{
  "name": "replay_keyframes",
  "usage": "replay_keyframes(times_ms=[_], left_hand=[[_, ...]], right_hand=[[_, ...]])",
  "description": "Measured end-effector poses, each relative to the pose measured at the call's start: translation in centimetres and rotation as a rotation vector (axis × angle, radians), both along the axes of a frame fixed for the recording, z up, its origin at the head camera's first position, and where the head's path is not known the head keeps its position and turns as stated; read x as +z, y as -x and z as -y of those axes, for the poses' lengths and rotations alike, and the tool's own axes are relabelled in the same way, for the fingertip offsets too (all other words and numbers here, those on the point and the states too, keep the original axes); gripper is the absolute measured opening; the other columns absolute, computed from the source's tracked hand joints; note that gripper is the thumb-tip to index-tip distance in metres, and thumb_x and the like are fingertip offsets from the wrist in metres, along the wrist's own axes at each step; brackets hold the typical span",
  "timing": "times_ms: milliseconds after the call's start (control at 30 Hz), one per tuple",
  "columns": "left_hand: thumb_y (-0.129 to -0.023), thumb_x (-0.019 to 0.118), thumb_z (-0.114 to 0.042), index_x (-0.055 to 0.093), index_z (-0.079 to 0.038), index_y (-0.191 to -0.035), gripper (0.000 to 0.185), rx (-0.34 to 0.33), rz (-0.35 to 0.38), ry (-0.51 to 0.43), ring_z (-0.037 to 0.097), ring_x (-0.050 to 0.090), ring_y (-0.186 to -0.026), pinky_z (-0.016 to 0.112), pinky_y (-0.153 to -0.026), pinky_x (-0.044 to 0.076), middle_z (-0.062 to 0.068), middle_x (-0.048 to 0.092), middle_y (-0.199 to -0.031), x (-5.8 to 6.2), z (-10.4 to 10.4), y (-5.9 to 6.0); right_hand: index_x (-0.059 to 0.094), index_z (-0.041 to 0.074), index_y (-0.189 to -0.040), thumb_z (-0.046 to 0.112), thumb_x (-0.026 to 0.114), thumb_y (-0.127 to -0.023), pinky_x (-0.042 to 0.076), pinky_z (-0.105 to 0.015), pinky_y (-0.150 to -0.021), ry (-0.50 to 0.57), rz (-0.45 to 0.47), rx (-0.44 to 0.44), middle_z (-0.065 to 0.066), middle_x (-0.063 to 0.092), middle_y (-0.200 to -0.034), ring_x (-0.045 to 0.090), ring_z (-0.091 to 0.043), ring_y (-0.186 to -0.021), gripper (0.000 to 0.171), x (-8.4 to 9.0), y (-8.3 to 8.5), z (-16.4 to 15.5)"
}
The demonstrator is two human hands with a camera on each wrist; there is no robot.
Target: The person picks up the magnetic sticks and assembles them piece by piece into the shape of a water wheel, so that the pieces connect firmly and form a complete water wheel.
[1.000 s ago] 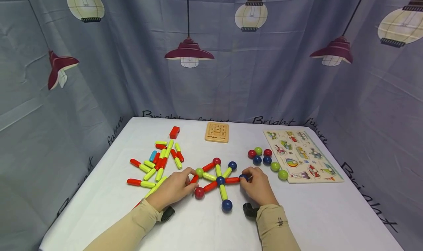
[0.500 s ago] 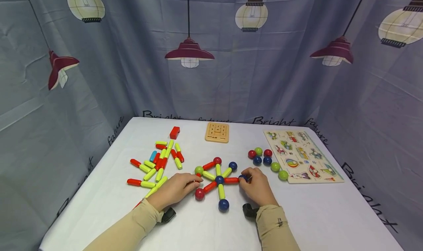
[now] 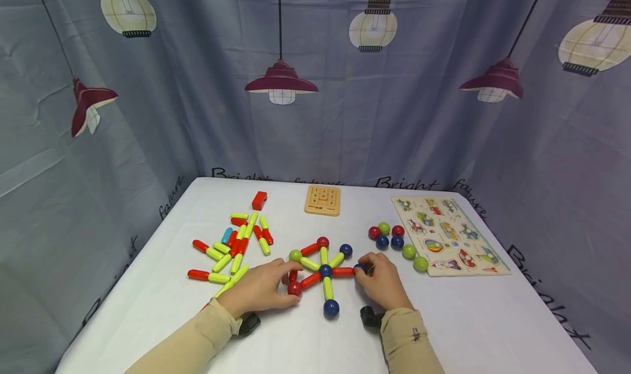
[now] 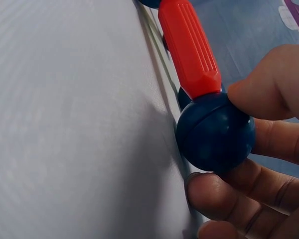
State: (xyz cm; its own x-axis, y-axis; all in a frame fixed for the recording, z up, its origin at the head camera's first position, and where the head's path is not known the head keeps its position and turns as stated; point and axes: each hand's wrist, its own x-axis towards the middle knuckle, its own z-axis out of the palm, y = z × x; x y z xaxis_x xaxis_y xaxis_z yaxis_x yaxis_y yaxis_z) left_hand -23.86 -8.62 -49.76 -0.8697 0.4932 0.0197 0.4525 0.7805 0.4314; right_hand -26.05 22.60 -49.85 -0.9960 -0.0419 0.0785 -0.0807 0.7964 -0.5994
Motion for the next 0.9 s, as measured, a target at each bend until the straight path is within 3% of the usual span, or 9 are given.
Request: replay_keyframes(times_ms=[100, 367, 700, 900], left_hand=[[-0.080, 0.077, -0.067, 0.055, -0.045, -0.143, 0.070, -0.006, 0.005, 0.030, 0.007, 0.052, -0.075, 0.024, -0.058, 0.043, -0.010, 0.054, -0.096, -0.24, 0.16, -0.28], [-0.082, 0.082, -0.057, 0.063, -0.036, -0.132, 0.058, -0.010, 0.001, -0.029, 0.005, 0.053, -0.079, 0.022, -0.064, 0.045, -0.010, 0.055, -0.100, -0.07, 0.26, -0.05], [-0.088, 0.077, -0.051, 0.060, -0.036, -0.144, 0.060, 0.001, -0.037, 0.025, 0.005, 0.053, -0.082, 0.021, -0.063, 0.045, -0.008, 0.060, -0.110, 0.28, 0.15, -0.04], [-0.088, 0.078, -0.051, 0.060, -0.034, -0.144, 0.062, 0.023, -0.059, 0.013, 0.006, 0.051, -0.077, 0.021, -0.060, 0.043, -0.008, 0.057, -0.102, 0.14, 0.19, 0.01]], right_hand=[[0.071, 0.010, -0.114, 0.020, 0.074, -0.092, 0.049, -0.029, -0.072, 0.002, 0.008, 0.003, -0.006, 0.063, -0.104, 0.056, -0.019, -0.085, 0.025, -0.40, -0.19, -0.02], [0.071, 0.010, -0.113, 0.018, 0.074, -0.091, 0.049, -0.029, -0.071, 0.016, -0.038, 0.012, -0.006, 0.064, -0.102, 0.056, -0.019, -0.083, 0.023, -0.23, 0.13, -0.32], [0.071, 0.009, -0.113, 0.018, 0.074, -0.091, 0.048, -0.030, -0.072, 0.012, -0.036, 0.015, -0.006, 0.063, -0.100, 0.056, -0.019, -0.083, 0.023, -0.05, 0.22, -0.24], [0.070, 0.011, -0.109, 0.019, 0.074, -0.091, 0.048, -0.031, -0.073, 0.010, -0.023, 0.012, -0.005, 0.063, -0.098, 0.055, -0.020, -0.084, 0.020, -0.13, 0.24, -0.28]])
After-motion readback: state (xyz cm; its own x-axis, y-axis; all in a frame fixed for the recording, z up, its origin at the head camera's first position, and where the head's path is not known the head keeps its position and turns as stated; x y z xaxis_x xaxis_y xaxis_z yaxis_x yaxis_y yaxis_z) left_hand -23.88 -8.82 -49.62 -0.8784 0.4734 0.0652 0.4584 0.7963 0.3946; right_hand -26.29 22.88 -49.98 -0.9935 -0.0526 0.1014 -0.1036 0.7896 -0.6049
